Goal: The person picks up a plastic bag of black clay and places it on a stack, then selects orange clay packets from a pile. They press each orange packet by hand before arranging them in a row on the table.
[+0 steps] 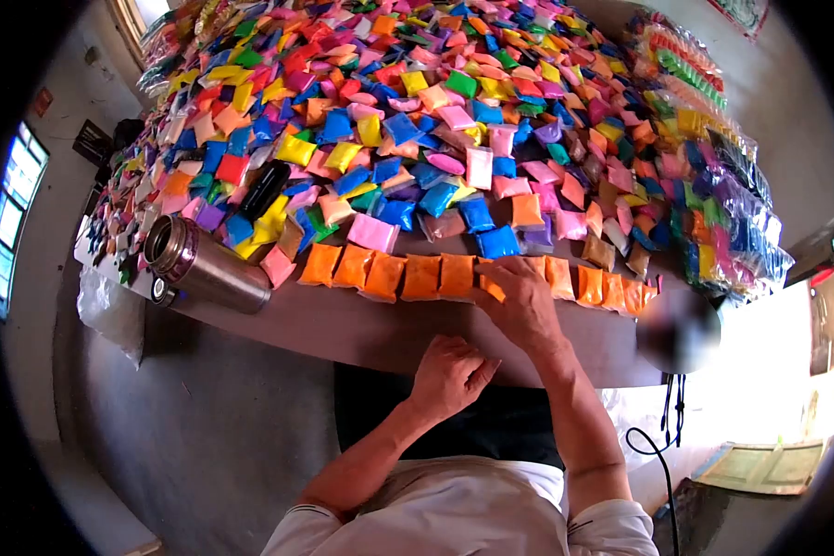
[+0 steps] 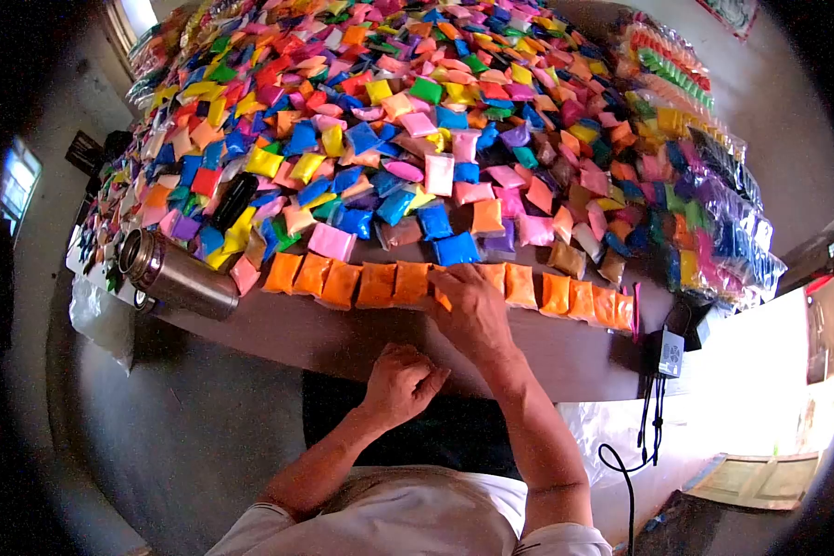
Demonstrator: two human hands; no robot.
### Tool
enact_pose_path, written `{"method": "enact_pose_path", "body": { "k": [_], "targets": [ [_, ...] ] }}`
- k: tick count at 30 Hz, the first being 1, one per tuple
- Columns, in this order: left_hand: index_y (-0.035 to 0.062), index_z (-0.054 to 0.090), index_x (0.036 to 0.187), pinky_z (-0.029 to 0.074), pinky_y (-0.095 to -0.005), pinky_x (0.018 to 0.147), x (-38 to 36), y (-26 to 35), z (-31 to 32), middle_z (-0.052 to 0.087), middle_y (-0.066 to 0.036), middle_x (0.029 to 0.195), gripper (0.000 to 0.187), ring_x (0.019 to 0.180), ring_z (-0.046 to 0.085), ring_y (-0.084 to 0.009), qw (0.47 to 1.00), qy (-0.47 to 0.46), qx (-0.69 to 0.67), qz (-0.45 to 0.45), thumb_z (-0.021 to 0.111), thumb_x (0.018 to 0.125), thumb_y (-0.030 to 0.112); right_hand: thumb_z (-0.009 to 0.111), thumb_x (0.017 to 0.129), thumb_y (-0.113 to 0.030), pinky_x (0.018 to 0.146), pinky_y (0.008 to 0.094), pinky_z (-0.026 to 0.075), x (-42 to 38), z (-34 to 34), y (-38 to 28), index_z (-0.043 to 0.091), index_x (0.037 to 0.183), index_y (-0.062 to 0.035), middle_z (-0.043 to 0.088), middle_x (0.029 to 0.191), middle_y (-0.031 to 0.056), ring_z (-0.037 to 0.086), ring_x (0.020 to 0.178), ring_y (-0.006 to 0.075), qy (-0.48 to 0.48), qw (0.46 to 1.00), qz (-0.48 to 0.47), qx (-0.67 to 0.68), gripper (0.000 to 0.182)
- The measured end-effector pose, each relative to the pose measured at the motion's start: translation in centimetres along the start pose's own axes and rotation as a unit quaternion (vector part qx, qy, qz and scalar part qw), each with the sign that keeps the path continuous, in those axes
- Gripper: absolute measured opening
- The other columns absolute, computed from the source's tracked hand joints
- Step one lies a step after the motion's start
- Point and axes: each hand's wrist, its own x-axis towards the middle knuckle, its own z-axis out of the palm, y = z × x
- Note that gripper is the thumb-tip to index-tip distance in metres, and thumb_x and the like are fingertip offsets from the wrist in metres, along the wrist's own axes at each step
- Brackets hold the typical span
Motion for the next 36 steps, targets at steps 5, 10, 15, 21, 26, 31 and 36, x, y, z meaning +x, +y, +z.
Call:
{"method": "enact_pose_path", "body": {
  "k": [5, 10, 15, 21, 26, 31, 36],
  "targets": [
    [0.0069, 0.053, 0.061, 0.043, -0.0432, 0.066, 0.0, 0.2, -0.3, 0.055, -0.009, 0.060, 0.032, 0.064, 0.057, -0.0313, 1.000, -0.010, 0.010, -0.003, 0.068, 0.085, 0.021, 0.077, 0.073, -0.016, 0.080, 0.0397, 0.050, 0.4, 1.4, -0.3, 0.071, 0.099, -0.0075, 0.060, 0.097, 0.0108, 0.059, 0.092, 0.0306, -0.024, 0.996, -0.022, -0.077, 0.028],
    [0.0063, 0.054, 0.063, 0.043, -0.0435, 0.066, -0.2, 0.0, -0.2, 0.057, -0.010, 0.062, 0.030, 0.064, 0.057, -0.0308, 1.000, -0.007, 0.005, 0.004, 0.067, 0.086, 0.021, 0.075, 0.074, -0.017, 0.080, 0.0429, 0.050, 0.4, 0.7, 0.9, 0.071, 0.098, -0.0078, 0.061, 0.096, 0.0134, 0.059, 0.092, 0.0335, -0.026, 0.996, -0.032, -0.080, 0.026],
    [0.0051, 0.062, 0.073, 0.046, -0.0444, 0.072, -0.6, -0.1, 0.0, 0.062, -0.012, 0.071, 0.019, 0.072, 0.061, -0.0333, 1.000, -0.019, -0.006, -0.018, 0.068, 0.083, 0.019, 0.075, 0.075, -0.016, 0.082, 0.0424, 0.051, 2.0, 2.3, -1.0, 0.070, 0.102, -0.0073, 0.062, 0.101, 0.0141, 0.061, 0.095, 0.0341, -0.072, 0.995, -0.066, -0.010, 0.028],
    [0.0050, 0.067, 0.086, 0.048, -0.0443, 0.082, -0.6, -0.3, -0.3, 0.067, -0.014, 0.085, 0.011, 0.084, 0.063, -0.0342, 0.998, -0.055, -0.003, -0.032, 0.068, 0.082, 0.015, 0.077, 0.077, -0.017, 0.085, 0.0412, 0.052, 4.3, 6.4, -4.5, 0.065, 0.118, -0.0126, 0.060, 0.107, 0.0151, 0.061, 0.101, 0.0339, -0.096, 0.986, -0.138, 0.015, 0.043],
    [0.0045, 0.068, 0.081, 0.052, -0.0439, 0.076, -0.4, -0.4, -0.3, 0.068, -0.014, 0.083, 0.008, 0.079, 0.066, -0.0317, 1.000, -0.002, -0.018, -0.007, 0.066, 0.082, 0.012, 0.078, 0.074, -0.017, 0.084, 0.0410, 0.050, 4.8, 6.9, -4.9, 0.067, 0.110, -0.0120, 0.056, 0.101, 0.0134, 0.058, 0.100, 0.0320, -0.104, 0.982, -0.157, -0.015, 0.038],
    [0.0041, 0.069, 0.091, 0.051, -0.0452, 0.086, -0.6, -0.7, 0.0, 0.068, -0.015, 0.092, 0.013, 0.087, 0.065, -0.0334, 0.999, -0.041, -0.017, -0.014, 0.067, 0.081, 0.013, 0.079, 0.073, -0.016, 0.086, 0.0421, 0.049, 5.7, 7.8, -4.7, 0.066, 0.112, -0.0112, 0.057, 0.103, 0.0133, 0.058, 0.099, 0.0322, -0.119, 0.976, -0.178, -0.026, 0.041],
    [0.0056, 0.064, 0.109, 0.045, -0.0465, 0.096, -1.5, -0.9, 0.3, 0.064, -0.016, 0.109, 0.031, 0.107, 0.059, -0.0362, 0.998, -0.047, -0.036, -0.038, 0.068, 0.082, 0.020, 0.076, 0.075, -0.017, 0.089, 0.0429, 0.047, 6.5, 10.8, -7.7, 0.062, 0.117, -0.0113, 0.055, 0.116, 0.0149, 0.054, 0.105, 0.0334, -0.140, 0.956, -0.251, -0.061, 0.045]
  ]
}}
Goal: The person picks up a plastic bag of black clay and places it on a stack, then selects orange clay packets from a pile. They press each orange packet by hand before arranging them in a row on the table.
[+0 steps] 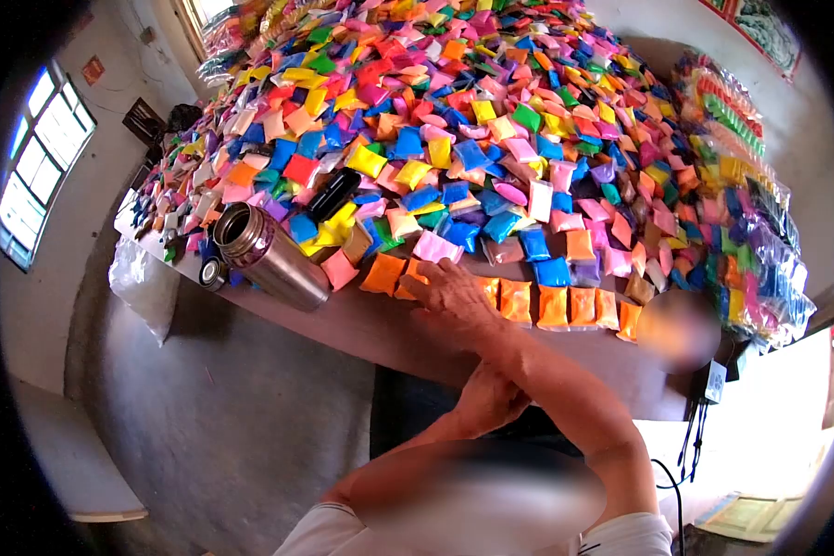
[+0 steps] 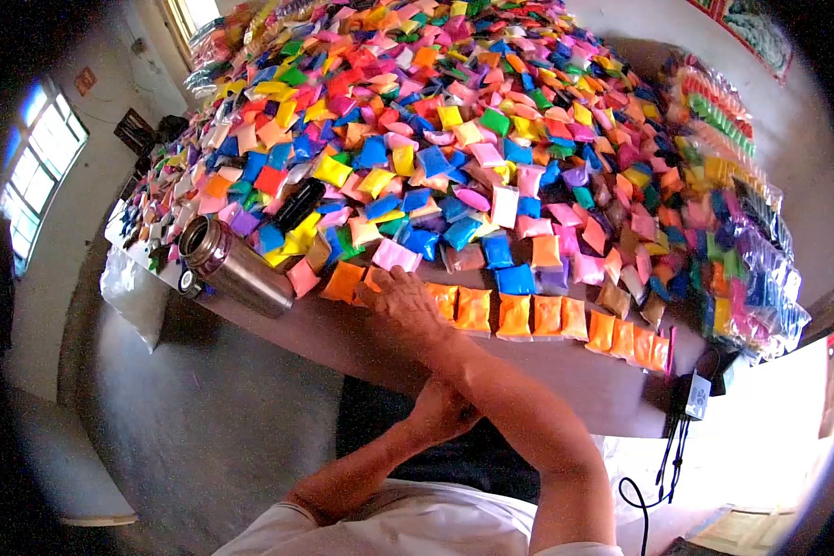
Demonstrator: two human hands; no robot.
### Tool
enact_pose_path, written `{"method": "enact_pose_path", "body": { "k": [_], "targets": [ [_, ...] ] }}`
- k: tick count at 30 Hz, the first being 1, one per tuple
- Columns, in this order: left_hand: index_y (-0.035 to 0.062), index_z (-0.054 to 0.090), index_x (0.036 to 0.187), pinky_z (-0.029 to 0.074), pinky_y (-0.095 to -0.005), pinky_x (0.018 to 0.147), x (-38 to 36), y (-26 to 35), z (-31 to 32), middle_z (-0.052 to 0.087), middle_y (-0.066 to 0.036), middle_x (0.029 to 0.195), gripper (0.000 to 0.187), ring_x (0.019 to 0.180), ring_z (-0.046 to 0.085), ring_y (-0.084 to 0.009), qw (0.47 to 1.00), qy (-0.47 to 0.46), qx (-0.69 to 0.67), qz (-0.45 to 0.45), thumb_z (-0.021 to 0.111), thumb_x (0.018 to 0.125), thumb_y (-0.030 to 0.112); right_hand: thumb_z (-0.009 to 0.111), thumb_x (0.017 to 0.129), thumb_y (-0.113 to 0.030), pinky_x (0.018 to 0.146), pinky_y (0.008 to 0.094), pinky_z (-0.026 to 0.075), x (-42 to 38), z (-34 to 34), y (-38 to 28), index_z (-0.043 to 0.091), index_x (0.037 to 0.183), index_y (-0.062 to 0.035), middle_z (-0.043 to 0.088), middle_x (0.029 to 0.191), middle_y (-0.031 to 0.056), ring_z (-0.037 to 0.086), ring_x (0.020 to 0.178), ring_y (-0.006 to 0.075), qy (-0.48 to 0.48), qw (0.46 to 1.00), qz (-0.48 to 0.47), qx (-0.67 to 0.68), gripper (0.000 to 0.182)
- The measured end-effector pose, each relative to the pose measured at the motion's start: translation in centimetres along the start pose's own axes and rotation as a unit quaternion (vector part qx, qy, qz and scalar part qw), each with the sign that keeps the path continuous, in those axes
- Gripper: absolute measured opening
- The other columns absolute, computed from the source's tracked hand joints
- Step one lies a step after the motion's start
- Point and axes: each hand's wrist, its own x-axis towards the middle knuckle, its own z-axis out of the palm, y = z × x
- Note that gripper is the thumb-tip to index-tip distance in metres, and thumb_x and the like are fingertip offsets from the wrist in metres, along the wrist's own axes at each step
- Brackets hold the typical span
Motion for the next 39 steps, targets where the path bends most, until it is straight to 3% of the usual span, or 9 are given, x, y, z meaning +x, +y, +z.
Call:
{"method": "enact_pose_path", "body": {
  "k": [4, 12, 13, 14, 17, 24, 29, 34, 39],
  "targets": [
    [0.0071, 0.059, 0.118, 0.042, -0.0465, 0.100, -0.3, -0.5, 0.2, 0.062, -0.017, 0.116, 0.039, 0.114, 0.056, -0.0383, 0.999, -0.013, -0.034, -0.024, 0.067, 0.084, 0.024, 0.074, 0.074, -0.016, 0.090, 0.0417, 0.047, 0.8, -0.7, -0.9, 0.063, 0.113, -0.0088, 0.053, 0.122, 0.0158, 0.052, 0.108, 0.0336, -0.074, 0.996, 0.048, 0.033, 0.041],
    [0.0089, 0.059, 0.113, 0.047, -0.0396, 0.093, -0.5, 0.0, -0.4, 0.067, -0.009, 0.105, 0.043, 0.101, 0.063, -0.0250, 0.975, -0.117, -0.104, -0.155, 0.076, 0.075, 0.018, 0.068, 0.080, -0.013, 0.087, 0.0420, 0.049, -5.7, -4.5, -0.3, 0.066, 0.099, -0.0031, 0.065, 0.105, 0.0151, 0.061, 0.098, 0.0325, 0.125, 0.986, 0.076, 0.075, 0.022],
    [0.0065, 0.067, 0.094, 0.052, -0.0406, 0.078, 0.3, 1.4, -0.5, 0.069, -0.012, 0.084, 0.025, 0.086, 0.066, -0.0315, 0.984, 0.011, -0.131, -0.118, 0.075, 0.074, 0.018, 0.067, 0.081, -0.013, 0.085, 0.0415, 0.050, -7.3, -6.0, -0.5, 0.066, 0.099, -0.0027, 0.065, 0.104, 0.0147, 0.061, 0.097, 0.0326, 0.106, 0.986, 0.100, 0.083, 0.021],
    [0.0068, 0.067, 0.080, 0.050, -0.0402, 0.076, 0.1, 0.6, 0.0, 0.067, -0.010, 0.076, 0.015, 0.081, 0.065, -0.0292, 0.990, 0.004, -0.114, -0.081, 0.074, 0.075, 0.019, 0.067, 0.081, -0.013, 0.085, 0.0415, 0.050, -9.4, -6.8, -0.4, 0.066, 0.099, -0.0027, 0.065, 0.104, 0.0147, 0.061, 0.097, 0.0326, 0.108, 0.985, 0.121, 0.067, 0.021],
    [0.0078, 0.062, 0.070, 0.046, -0.0400, 0.071, 1.2, 0.9, -0.4, 0.064, -0.008, 0.070, 0.018, 0.073, 0.062, -0.0272, 0.996, -0.002, 0.073, 0.059, 0.073, 0.078, 0.020, 0.068, 0.080, -0.009, 0.081, 0.0406, 0.050, -15.0, -8.1, -0.6, 0.066, 0.097, -0.0018, 0.066, 0.101, 0.0141, 0.062, 0.093, 0.0338, 0.143, 0.955, 0.235, 0.107, 0.018],
    [0.0085, 0.052, 0.063, 0.040, -0.0411, 0.065, 1.4, 1.6, -0.3, 0.057, -0.006, 0.065, 0.030, 0.067, 0.055, -0.0272, 0.994, -0.002, 0.100, 0.052, 0.068, 0.084, 0.022, 0.067, 0.082, -0.004, 0.080, 0.0401, 0.050, -26.6, -8.2, 1.4, 0.067, 0.091, -0.0024, 0.066, 0.097, 0.0121, 0.061, 0.089, 0.0329, 0.340, 0.826, 0.444, -0.065, 0.010],
    [0.0084, 0.051, 0.064, 0.040, -0.0411, 0.065, 1.2, 1.4, 0.1, 0.056, -0.006, 0.065, 0.029, 0.067, 0.055, -0.0276, 0.993, -0.006, 0.106, 0.050, 0.068, 0.084, 0.021, 0.067, 0.082, -0.006, 0.083, 0.0418, 0.049, -28.7, -8.6, 1.5, 0.066, 0.095, -0.0029, 0.065, 0.103, 0.0138, 0.059, 0.094, 0.0350, 0.333, 0.833, 0.438, -0.063, 0.013],
    [0.0082, 0.049, 0.063, 0.041, -0.0418, 0.065, 1.0, 1.2, 0.5, 0.055, -0.007, 0.065, 0.030, 0.067, 0.054, -0.0282, 0.993, 0.006, 0.113, 0.045, 0.067, 0.084, 0.020, 0.068, 0.081, -0.008, 0.094, 0.0446, 0.045, -29.2, -9.6, 2.5, 0.061, 0.106, -0.0023, 0.058, 0.119, 0.0201, 0.054, 0.109, 0.0398, 0.385, 0.760, 0.488, -0.187, 0.026],
    [0.0072, 0.050, 0.064, 0.046, -0.0432, 0.070, 0.7, 1.1, 0.8, 0.056, -0.010, 0.066, 0.035, 0.069, 0.055, -0.0276, 0.988, 0.020, 0.144, 0.046, 0.062, 0.092, 0.026, 0.067, 0.077, -0.001, 0.086, 0.0431, 0.048, -30.3, -9.4, 1.0, 0.061, 0.098, -0.0015, 0.061, 0.109, 0.0181, 0.057, 0.100, 0.0376, 0.441, 0.784, 0.410, -0.151, 0.022]
  ]
}}
